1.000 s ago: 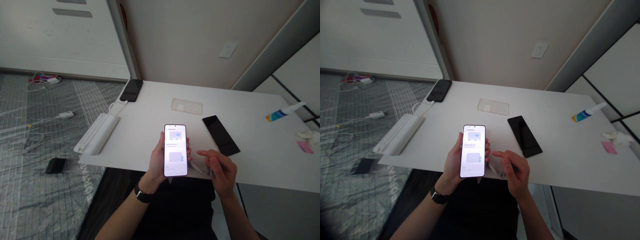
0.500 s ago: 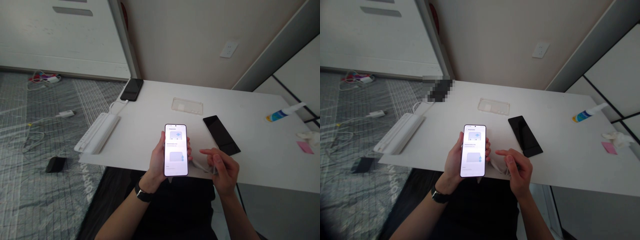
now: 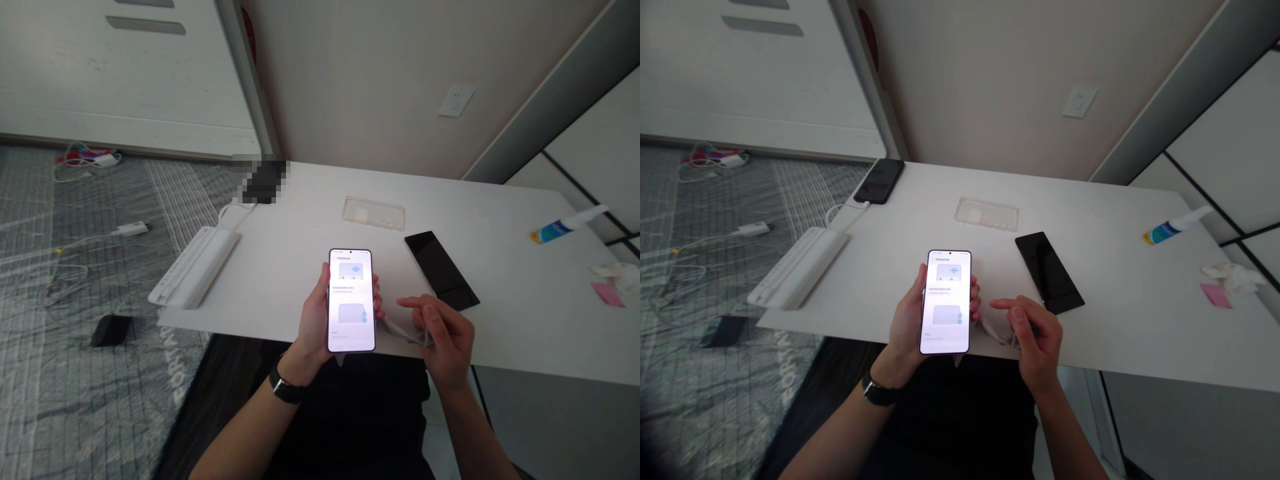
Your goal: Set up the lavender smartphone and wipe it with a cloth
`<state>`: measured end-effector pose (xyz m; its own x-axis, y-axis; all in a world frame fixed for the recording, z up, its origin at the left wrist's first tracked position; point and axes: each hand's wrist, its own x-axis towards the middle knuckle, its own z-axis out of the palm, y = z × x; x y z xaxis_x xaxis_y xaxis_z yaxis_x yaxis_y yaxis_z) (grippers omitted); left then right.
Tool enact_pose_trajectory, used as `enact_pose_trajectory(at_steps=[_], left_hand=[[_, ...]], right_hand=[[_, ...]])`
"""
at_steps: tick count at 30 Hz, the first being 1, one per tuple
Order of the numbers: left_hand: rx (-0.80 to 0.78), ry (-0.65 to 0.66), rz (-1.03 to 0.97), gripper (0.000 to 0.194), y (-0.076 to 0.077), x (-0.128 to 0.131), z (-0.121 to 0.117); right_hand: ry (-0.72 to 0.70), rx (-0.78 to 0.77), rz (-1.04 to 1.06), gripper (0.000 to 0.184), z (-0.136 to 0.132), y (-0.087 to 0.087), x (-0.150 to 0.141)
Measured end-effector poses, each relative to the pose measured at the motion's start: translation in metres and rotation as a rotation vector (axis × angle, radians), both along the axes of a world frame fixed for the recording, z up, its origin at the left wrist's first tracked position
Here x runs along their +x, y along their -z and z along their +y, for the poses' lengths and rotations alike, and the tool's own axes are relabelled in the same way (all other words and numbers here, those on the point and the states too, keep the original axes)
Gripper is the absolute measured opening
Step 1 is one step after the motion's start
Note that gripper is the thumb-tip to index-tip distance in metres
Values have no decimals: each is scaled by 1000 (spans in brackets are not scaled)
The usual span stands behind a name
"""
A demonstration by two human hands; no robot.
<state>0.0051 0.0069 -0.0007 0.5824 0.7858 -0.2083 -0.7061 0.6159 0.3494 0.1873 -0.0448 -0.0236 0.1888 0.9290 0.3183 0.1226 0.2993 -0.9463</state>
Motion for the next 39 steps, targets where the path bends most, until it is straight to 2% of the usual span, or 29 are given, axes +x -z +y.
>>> enact_pose_trajectory(at_steps=[17, 19, 24, 28, 30, 35, 39], left_hand=[[-45, -5, -46, 78, -2, 0, -1], [-46, 0, -39, 78, -2, 0, -1], [-107, -19, 30, 74, -1, -2, -1], [-109, -21, 72, 71, 2, -3, -2], [-90, -8, 68, 70, 3, -3, -3], [-135, -13, 105, 70, 4, -4, -3], [-110, -3, 79, 74, 1, -4, -2]], right_hand=[[10, 23, -31, 29, 0, -1, 1], [-24, 56, -141, 29, -2, -10, 0], [-216, 150, -602, 32, 4, -42, -15], [-196, 202, -878, 34, 20, -53, -32], [-175, 228, -942, 34, 25, -54, -34], [-101, 242, -756, 29, 21, -64, -22], [-128, 236, -732, 27, 18, -70, -15]])
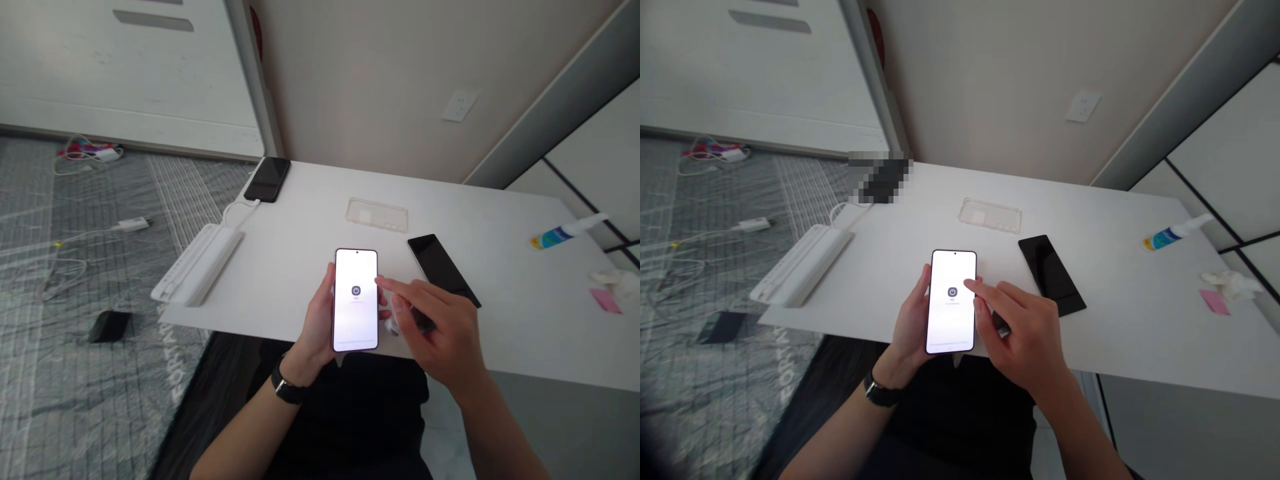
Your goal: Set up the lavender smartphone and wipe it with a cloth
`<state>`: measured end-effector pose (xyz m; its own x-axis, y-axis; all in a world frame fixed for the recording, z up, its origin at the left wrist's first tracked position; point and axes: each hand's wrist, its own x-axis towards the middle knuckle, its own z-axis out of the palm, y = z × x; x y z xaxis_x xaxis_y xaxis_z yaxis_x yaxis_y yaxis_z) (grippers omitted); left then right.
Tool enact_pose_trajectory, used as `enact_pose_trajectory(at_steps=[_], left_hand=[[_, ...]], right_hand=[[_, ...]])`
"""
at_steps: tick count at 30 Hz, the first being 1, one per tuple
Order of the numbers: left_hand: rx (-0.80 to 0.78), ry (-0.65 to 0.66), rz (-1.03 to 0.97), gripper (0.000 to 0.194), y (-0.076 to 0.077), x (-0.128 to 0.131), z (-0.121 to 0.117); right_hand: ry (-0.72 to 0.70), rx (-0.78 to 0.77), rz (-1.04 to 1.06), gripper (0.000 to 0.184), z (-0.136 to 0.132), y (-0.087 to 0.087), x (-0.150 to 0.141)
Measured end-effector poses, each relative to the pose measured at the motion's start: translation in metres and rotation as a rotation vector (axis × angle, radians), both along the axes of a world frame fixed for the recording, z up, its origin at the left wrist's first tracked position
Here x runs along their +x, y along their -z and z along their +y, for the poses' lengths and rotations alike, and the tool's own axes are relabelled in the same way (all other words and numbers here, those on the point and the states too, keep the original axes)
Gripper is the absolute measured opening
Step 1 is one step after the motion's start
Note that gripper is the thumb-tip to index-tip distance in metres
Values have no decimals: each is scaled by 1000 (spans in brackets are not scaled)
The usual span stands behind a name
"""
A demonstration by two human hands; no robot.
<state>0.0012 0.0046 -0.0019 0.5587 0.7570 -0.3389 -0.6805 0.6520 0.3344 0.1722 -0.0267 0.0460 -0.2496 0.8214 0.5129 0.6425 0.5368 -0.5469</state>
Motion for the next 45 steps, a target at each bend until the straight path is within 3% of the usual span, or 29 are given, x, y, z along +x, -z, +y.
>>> enact_pose_trajectory(at_steps=[8, 14, 18, 20, 22, 26, 28, 34, 41, 45], left_hand=[[-45, -29, -37, 70, -4, 1, 0], [-13, 19, -38, 78, 0, -1, 1], [-60, -1, -70, 80, -4, 1, 2], [-56, -7, -74, 77, -5, 2, 2], [-64, -16, -84, 73, -4, 2, 2], [-98, -29, -26, 73, -1, 3, 1], [-91, -38, -8, 74, -1, 4, 0], [-99, -96, -112, 66, -1, 5, 2], [-120, -11, -60, 75, 8, 2, 0], [-112, -27, -92, 70, 9, 7, 0]], right_hand=[[-85, -41, -172, 30, 2, 14, -6], [49, -48, 158, 27, -8, 11, 11], [157, -133, 344, 37, -11, 22, 20], [207, -95, 361, 40, -12, 27, 17], [155, -65, 252, 42, -13, 31, 6], [-226, -84, -219, 46, -11, 36, -23], [-286, -89, -388, 57, -5, 38, -32], [-129, -120, -504, 66, 5, 41, -40], [-40, -49, -676, 105, -52, 61, -40], [71, -123, -659, 105, -16, 63, -39]])
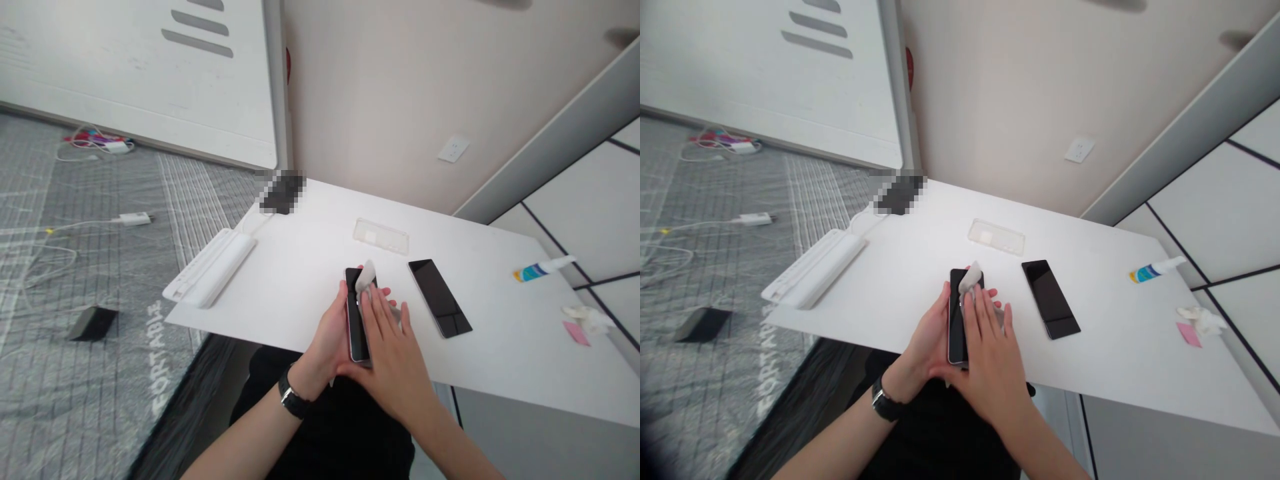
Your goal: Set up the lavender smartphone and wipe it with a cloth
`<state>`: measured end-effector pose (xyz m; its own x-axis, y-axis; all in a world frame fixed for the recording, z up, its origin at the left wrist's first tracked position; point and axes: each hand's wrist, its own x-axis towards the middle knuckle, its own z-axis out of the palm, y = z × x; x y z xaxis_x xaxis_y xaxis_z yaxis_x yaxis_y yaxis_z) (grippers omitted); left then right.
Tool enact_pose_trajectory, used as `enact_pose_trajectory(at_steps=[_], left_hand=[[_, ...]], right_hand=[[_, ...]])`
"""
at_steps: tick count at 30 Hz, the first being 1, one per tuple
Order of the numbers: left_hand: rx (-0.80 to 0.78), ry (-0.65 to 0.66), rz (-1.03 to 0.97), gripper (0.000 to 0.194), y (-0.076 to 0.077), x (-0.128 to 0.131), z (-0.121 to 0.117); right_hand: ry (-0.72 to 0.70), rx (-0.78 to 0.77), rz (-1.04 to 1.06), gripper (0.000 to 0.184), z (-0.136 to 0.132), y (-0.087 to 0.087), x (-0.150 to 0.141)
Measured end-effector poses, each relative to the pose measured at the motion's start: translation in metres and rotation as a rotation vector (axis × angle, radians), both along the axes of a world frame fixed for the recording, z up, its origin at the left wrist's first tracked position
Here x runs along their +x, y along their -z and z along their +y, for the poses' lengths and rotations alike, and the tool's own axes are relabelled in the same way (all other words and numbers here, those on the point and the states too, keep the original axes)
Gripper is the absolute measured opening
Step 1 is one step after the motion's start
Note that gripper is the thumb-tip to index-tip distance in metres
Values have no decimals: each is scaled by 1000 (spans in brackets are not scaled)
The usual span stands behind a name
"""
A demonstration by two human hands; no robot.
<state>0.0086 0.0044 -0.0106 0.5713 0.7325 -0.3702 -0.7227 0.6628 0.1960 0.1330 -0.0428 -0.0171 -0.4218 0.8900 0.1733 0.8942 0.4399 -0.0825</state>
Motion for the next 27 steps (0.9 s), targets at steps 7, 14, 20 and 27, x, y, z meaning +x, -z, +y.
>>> enact_pose_trajectory(at_steps=[7, 14, 20, 27], left_hand=[[-4, -64, 1, 63, 0, -4, 2], [5, 79, 24, 65, 0, -1, 3], [60, 30, 79, 51, -4, -3, 1], [14, 67, 66, 56, -1, -3, 4]], right_hand=[[-74, -56, 68, 122, 7, -3, -14], [-105, -51, -16, 110, -12, 2, 16], [33, -60, 160, 113, 49, -8, -12], [-200, -85, 67, 133, -29, 1, 3]])
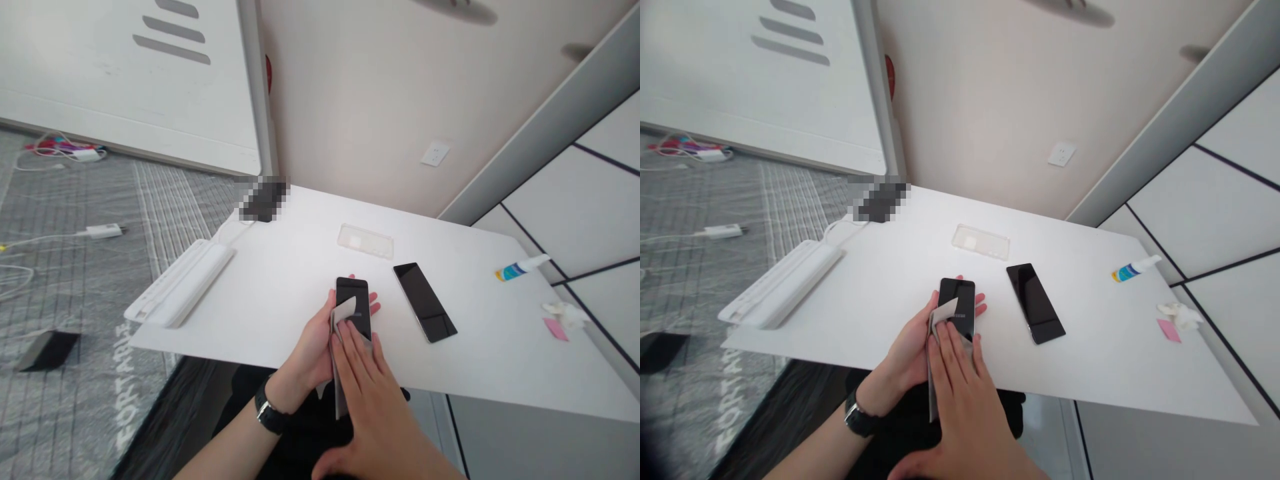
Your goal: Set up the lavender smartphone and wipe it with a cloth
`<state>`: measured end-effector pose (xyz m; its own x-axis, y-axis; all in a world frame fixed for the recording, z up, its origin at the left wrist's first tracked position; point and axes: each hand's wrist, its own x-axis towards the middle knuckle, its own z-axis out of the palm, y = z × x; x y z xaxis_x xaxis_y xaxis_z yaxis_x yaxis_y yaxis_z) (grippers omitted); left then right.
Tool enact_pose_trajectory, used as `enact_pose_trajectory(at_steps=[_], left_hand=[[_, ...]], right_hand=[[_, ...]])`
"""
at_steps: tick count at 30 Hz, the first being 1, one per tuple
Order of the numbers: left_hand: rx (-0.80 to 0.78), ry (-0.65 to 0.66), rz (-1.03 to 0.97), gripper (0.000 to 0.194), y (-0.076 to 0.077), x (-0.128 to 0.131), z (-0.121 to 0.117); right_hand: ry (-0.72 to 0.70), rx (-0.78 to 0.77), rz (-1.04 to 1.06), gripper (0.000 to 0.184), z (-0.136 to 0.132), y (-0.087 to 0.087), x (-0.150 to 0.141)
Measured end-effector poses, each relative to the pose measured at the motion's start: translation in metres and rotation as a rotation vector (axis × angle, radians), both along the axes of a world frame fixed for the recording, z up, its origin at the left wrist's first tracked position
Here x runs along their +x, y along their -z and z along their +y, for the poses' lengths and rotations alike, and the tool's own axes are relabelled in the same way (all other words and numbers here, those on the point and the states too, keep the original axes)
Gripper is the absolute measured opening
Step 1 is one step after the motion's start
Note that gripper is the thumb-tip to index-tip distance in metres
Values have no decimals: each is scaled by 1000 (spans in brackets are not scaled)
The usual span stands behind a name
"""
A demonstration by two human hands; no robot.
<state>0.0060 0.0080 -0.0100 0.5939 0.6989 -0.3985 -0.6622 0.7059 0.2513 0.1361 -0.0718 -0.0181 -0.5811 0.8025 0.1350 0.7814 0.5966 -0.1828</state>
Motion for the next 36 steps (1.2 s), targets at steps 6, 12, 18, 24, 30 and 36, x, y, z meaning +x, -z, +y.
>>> enact_pose_trajectory(at_steps=[6, 12, 18, 24, 30, 36], left_hand=[[55, -11, 129, 60, -4, 7, -2], [211, -131, 319, 52, -18, -1, 6], [430, -224, 542, 48, -38, -9, 21], [822, -385, 849, 35, -56, 7, 37], [1130, -520, 946, 56, -57, 16, 79], [960, -212, 613, 71, -30, 32, 89]], right_hand=[[300, 58, 8, 106, 49, 3, 16], [199, 59, 152, 118, 52, -7, -23], [209, 97, 347, 105, 30, -1, -11], [321, -265, 1204, 65, 82, -28, -3], [215, -480, 1676, 52, 110, -46, -21], [328, -276, 1307, 70, 143, -40, -22]])
